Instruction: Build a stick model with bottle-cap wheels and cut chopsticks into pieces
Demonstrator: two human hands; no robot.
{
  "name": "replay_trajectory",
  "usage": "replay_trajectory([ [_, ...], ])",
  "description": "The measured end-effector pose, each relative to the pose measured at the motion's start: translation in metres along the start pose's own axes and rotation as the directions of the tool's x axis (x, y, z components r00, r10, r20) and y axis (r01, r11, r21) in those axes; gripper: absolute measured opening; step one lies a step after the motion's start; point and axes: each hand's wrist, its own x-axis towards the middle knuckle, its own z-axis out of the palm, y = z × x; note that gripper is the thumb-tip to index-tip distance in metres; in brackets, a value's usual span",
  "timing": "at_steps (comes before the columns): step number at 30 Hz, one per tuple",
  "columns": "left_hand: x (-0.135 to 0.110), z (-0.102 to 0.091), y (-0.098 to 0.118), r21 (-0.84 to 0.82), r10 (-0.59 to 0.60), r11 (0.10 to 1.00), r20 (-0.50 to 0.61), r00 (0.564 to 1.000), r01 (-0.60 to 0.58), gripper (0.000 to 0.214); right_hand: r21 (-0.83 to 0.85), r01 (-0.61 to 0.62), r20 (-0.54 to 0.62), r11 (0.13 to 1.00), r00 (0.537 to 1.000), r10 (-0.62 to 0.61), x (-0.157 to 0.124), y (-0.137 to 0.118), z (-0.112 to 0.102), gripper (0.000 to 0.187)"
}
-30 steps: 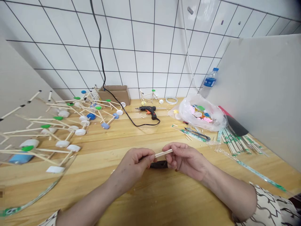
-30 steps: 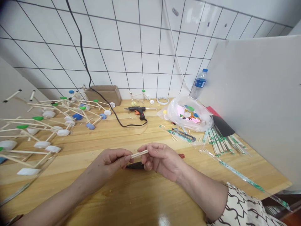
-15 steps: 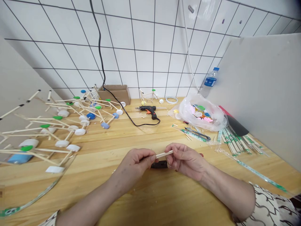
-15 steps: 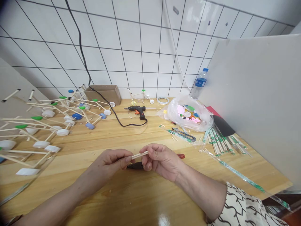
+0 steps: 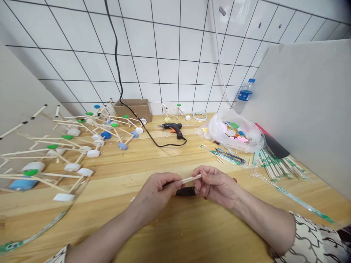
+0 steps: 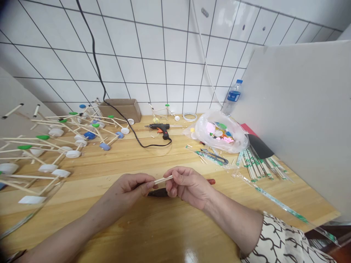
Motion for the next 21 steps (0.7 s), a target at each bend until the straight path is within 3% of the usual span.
replay_trajectory([
  [21,-0.0007,-0.0008,0.0021,0.014,0.016,1.0,-0.017,1.0,-0.015,0.028,0.015,-0.011,-0.005,1.0,1.0,0.011,-0.0003,-0.0005,0.0037,0.021],
])
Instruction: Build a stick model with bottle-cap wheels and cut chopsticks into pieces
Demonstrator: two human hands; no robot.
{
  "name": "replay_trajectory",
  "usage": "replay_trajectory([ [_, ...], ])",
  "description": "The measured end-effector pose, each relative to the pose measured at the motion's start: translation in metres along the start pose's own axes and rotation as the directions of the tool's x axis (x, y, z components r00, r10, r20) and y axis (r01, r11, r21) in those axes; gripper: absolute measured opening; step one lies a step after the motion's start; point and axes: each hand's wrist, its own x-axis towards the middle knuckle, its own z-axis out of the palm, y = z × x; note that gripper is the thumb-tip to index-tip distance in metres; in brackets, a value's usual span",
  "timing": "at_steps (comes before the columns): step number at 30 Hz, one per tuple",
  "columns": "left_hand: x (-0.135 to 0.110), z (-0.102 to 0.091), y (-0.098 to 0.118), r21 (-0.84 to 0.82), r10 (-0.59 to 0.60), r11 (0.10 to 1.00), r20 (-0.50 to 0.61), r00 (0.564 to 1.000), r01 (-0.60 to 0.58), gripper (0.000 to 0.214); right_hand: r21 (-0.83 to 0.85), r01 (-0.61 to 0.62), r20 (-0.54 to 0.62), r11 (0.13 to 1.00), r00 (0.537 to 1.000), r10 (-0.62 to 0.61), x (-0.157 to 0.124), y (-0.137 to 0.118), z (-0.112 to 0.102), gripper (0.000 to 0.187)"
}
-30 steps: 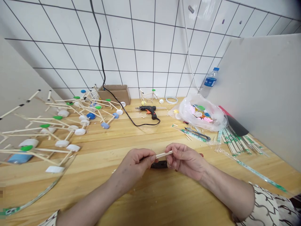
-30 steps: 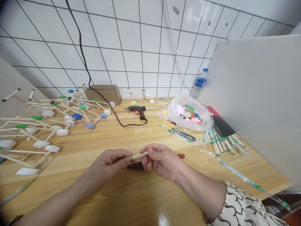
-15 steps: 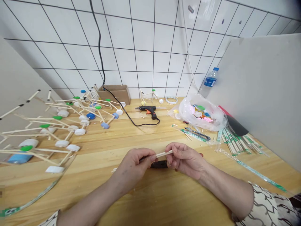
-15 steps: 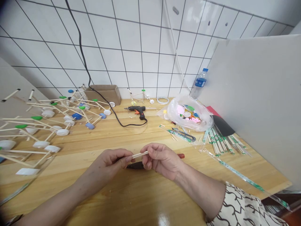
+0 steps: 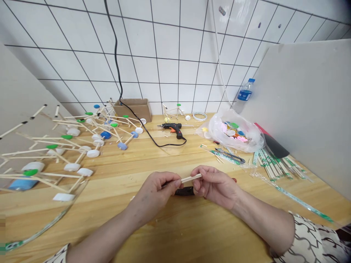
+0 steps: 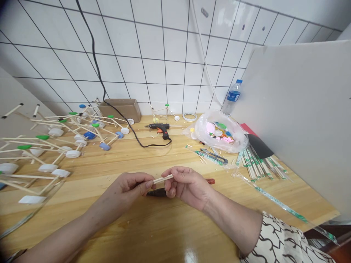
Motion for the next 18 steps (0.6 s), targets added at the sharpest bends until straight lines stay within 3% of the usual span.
replay_trajectory([
  [8,0.0001,0.0002,-0.0004,0.036,0.006,0.999,-0.008,1.0,-0.005,0.028,-0.074,0.072,0.003,0.995,0.997,-0.072,0.0002,0.0039,-0.0019,0.02],
  [18,0.0002,0.0011,-0.0023,0.059,0.004,0.998,-0.039,0.999,-0.002,0.028,-0.087,0.067,-0.017,0.994,0.998,-0.068,0.0016,0.004,-0.0024,0.021],
])
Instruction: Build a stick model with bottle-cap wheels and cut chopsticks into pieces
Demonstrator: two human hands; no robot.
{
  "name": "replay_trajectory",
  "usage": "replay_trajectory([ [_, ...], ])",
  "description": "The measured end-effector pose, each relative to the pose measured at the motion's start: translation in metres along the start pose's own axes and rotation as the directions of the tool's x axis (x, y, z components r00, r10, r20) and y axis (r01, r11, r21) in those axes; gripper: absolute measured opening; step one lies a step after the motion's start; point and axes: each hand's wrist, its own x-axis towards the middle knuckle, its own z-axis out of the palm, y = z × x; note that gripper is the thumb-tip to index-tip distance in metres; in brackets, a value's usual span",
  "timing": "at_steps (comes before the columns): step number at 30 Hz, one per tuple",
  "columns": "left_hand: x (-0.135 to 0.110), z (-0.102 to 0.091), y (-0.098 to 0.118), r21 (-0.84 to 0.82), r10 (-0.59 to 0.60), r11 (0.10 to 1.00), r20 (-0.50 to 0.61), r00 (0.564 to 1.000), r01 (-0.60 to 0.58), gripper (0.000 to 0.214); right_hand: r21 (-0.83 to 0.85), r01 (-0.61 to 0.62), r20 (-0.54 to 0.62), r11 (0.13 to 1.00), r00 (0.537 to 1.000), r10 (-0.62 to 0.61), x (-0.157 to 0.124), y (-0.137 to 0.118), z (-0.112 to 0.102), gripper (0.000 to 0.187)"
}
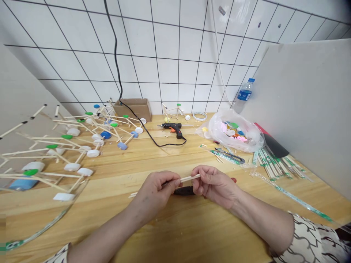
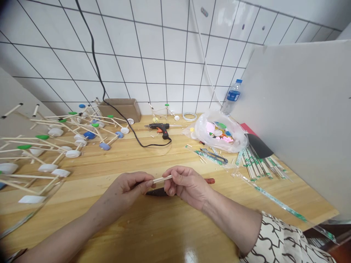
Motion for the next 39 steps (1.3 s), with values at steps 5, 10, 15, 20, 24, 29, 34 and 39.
replay_trajectory([
  [5,0.001,-0.001,0.001,-0.028,-0.018,0.999,-0.011,1.0,0.017,0.027,0.042,-0.039,-0.008,0.998,0.999,0.04,0.0,-0.003,0.002,0.021],
  [10,0.002,-0.001,0.001,-0.027,-0.021,0.999,-0.022,1.0,0.021,0.027,0.036,-0.03,-0.017,0.999,0.999,0.031,0.0,-0.004,0.004,0.022],
  [15,0.001,0.0,0.001,-0.028,-0.011,1.0,0.003,1.0,0.011,0.027,-0.007,-0.002,-0.033,1.0,0.999,0.002,0.0,-0.002,0.003,0.019],
  [20,0.0,0.0,0.002,-0.019,-0.008,1.0,-0.004,1.0,0.008,0.028,-0.035,0.012,-0.024,0.999,1.0,-0.013,0.001,0.0,0.0,0.021],
  [24,0.0,0.0,0.002,-0.016,-0.011,1.0,-0.013,1.0,0.011,0.027,-0.036,0.006,-0.034,0.999,0.999,-0.008,0.001,-0.002,0.002,0.021],
  [29,0.001,-0.001,0.001,-0.062,-0.039,0.997,-0.025,0.999,0.037,0.027,-0.092,0.016,-0.032,0.996,0.999,-0.019,-0.002,-0.009,0.006,0.029],
  [34,0.001,-0.001,0.001,-0.066,-0.054,0.997,-0.039,0.998,0.052,0.027,-0.281,0.091,-0.12,0.955,0.984,-0.13,-0.004,-0.01,0.003,0.027],
  [39,0.0,0.001,0.003,-0.021,-0.029,0.999,-0.055,0.998,0.028,0.026,-0.512,0.136,-0.145,0.848,0.96,-0.241,-0.006,-0.005,0.003,0.021],
])
